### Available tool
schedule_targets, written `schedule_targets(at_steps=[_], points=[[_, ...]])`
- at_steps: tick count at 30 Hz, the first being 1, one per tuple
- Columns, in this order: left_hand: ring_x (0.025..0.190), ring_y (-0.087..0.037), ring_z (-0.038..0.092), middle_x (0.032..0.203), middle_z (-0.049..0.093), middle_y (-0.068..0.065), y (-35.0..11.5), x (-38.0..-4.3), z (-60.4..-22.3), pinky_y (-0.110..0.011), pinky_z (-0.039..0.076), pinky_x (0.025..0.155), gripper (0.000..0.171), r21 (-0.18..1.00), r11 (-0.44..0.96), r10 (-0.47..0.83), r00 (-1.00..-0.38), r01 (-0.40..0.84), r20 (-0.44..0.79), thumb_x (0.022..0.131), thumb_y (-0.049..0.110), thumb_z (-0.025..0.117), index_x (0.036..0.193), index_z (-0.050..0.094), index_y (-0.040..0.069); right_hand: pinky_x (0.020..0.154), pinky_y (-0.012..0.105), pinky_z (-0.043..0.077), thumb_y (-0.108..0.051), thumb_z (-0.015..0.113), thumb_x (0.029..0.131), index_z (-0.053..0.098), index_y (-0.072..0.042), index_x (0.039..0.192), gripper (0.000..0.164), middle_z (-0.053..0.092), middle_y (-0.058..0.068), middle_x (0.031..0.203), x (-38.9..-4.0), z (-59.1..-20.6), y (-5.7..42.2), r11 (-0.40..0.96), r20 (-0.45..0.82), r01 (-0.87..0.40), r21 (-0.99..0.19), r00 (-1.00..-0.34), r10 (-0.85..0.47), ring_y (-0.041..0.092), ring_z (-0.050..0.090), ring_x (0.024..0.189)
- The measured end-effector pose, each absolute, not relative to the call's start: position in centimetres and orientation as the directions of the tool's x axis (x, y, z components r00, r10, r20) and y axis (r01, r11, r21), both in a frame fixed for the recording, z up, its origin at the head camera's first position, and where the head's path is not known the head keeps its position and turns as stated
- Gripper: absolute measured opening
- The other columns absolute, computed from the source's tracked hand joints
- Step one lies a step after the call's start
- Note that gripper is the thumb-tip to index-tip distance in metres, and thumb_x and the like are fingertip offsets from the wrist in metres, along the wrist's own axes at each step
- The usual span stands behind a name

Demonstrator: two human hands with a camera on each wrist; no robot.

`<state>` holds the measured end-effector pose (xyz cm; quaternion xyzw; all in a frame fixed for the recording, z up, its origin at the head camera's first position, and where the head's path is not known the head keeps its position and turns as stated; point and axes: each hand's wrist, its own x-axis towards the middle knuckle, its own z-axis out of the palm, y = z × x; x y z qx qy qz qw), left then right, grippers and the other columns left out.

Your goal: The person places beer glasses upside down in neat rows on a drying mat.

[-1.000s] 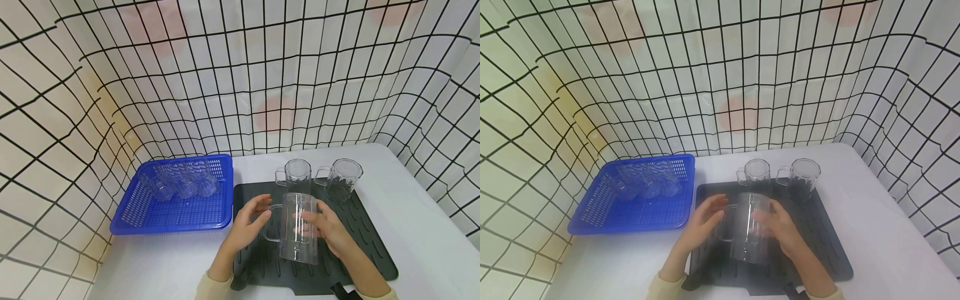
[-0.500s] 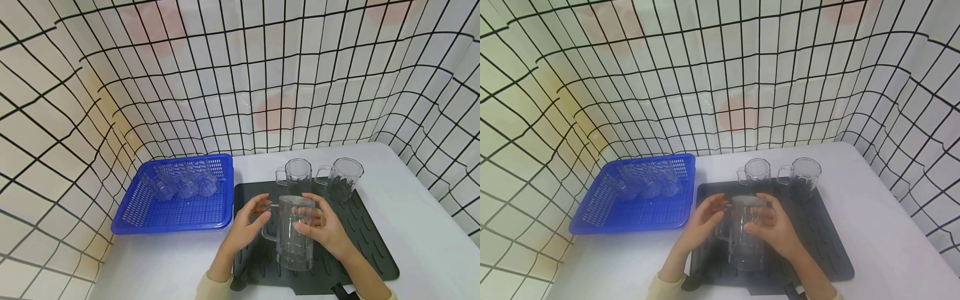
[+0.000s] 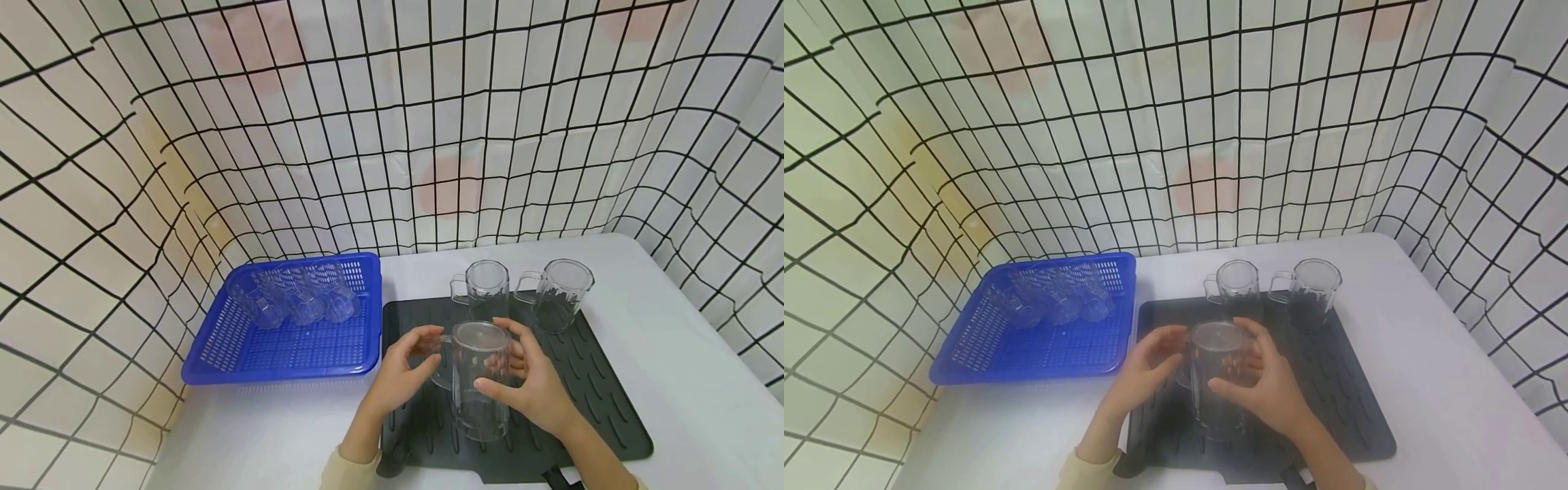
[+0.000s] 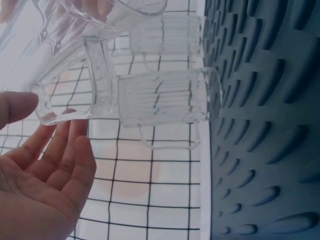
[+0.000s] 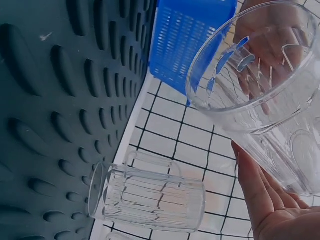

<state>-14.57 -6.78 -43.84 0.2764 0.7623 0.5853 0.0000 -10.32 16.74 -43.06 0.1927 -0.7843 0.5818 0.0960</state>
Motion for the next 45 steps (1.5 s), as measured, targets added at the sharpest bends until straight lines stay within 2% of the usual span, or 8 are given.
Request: schedule_targets(at_steps=[4,7,14,22,29,34,39,45], points=[[0.108,-0.026,0.062,0.119,0.065,-0.007,-6.7,-14.6,-44.2,-0.039,0.050,0.089,0.032,0.889,0.188,0.395,-0.861,0.417,0.320,0.095,0.007,0.061,0.127,0.060,0.007,0.079,0.029,0.054,-0.001,0.081,0.073,0.030,-0.014,0.148,0.092,0.067,0.006,0.109,-10.2,-43.4,16.7,0.286,0.391,-0.434,-0.854,-0.899,-0.197,0.012,0.067,0.090],[0.105,-0.021,0.062,0.114,0.067,-0.003,-6.7,-14.7,-44.3,-0.035,0.051,0.085,0.027,0.887,0.201,0.362,-0.873,0.416,0.327,0.096,0.007,0.061,0.123,0.064,0.009,0.080,0.032,0.054,-0.001,0.082,0.072,0.029,-0.014,0.149,0.095,0.067,0.006,0.111,-10.2,-43.5,16.7,0.294,0.396,-0.445,-0.846,-0.893,-0.211,0.012,0.067,0.092],[0.103,-0.026,0.062,0.111,0.067,-0.010,-6.5,-14.8,-43.9,-0.032,0.053,0.080,0.022,0.886,0.216,0.303,-0.891,0.410,0.338,0.094,0.000,0.061,0.115,0.066,0.002,0.083,0.044,0.053,-0.009,0.086,0.070,0.029,-0.017,0.151,0.099,0.066,0.008,0.119,-10.4,-43.8,16.4,0.350,0.376,-0.434,-0.830,-0.899,-0.223,0.014,0.063,0.105],[0.101,-0.030,0.063,0.108,0.066,-0.017,-6.2,-14.0,-40.7,-0.035,0.054,0.082,0.018,0.869,0.234,0.292,-0.884,0.435,0.364,0.093,-0.006,0.058,0.110,0.065,-0.005,0.088,0.037,0.052,-0.013,0.089,0.069,0.037,-0.016,0.147,0.093,0.063,0.006,0.125,-11.0,-44.6,16.2,0.382,0.373,-0.431,-0.818,-0.902,-0.219,0.011,0.060,0.111],[0.103,-0.029,0.063,0.109,0.066,-0.015,-5.8,-15.6,-42.1,-0.039,0.054,0.084,0.019,0.860,0.275,0.263,-0.894,0.429,0.362,0.094,-0.004,0.058,0.112,0.065,-0.003,0.088,0.039,0.052,-0.016,0.090,0.069,0.037,-0.016,0.146,0.094,0.062,0.004,0.126,-11.8,-44.6,16.0,0.415,0.384,-0.432,-0.801,-0.902,-0.197,0.010,0.059,0.112],[0.102,-0.028,0.064,0.110,0.067,-0.012,-5.5,-17.7,-44.3,-0.039,0.055,0.082,0.020,0.860,0.269,0.237,-0.895,0.434,0.378,0.094,-0.003,0.059,0.112,0.066,0.001,0.089,0.046,0.051,-0.017,0.089,0.070,0.037,-0.014,0.147,0.093,0.062,0.008,0.127,-12.5,-44.6,15.8,0.424,0.377,-0.421,-0.802,-0.907,-0.186,0.019,0.060,0.113],[0.100,-0.022,0.065,0.108,0.068,-0.008,-5.4,-18.7,-44.5,-0.033,0.054,0.082,0.020,0.871,0.264,0.203,-0.906,0.415,0.370,0.094,-0.002,0.059,0.110,0.067,0.005,0.093,0.054,0.046,-0.020,0.088,0.072,0.036,-0.012,0.146,0.091,0.059,0.014,0.130,-13.3,-44.6,15.4,0.415,0.338,-0.383,-0.825,-0.924,-0.180,0.033,0.057,0.119],[0.099,-0.022,0.065,0.105,0.068,-0.008,-5.3,-19.8,-44.5,-0.033,0.054,0.082,0.019,0.868,0.309,0.145,-0.921,0.389,0.361,0.094,-0.003,0.058,0.108,0.068,0.005,0.097,0.057,0.042,-0.020,0.087,0.073,0.034,-0.011,0.147,0.091,0.055,0.018,0.134,-14.6,-44.8,14.9,0.402,0.289,-0.338,-0.851,-0.940,-0.179,0.038,0.052,0.123]])
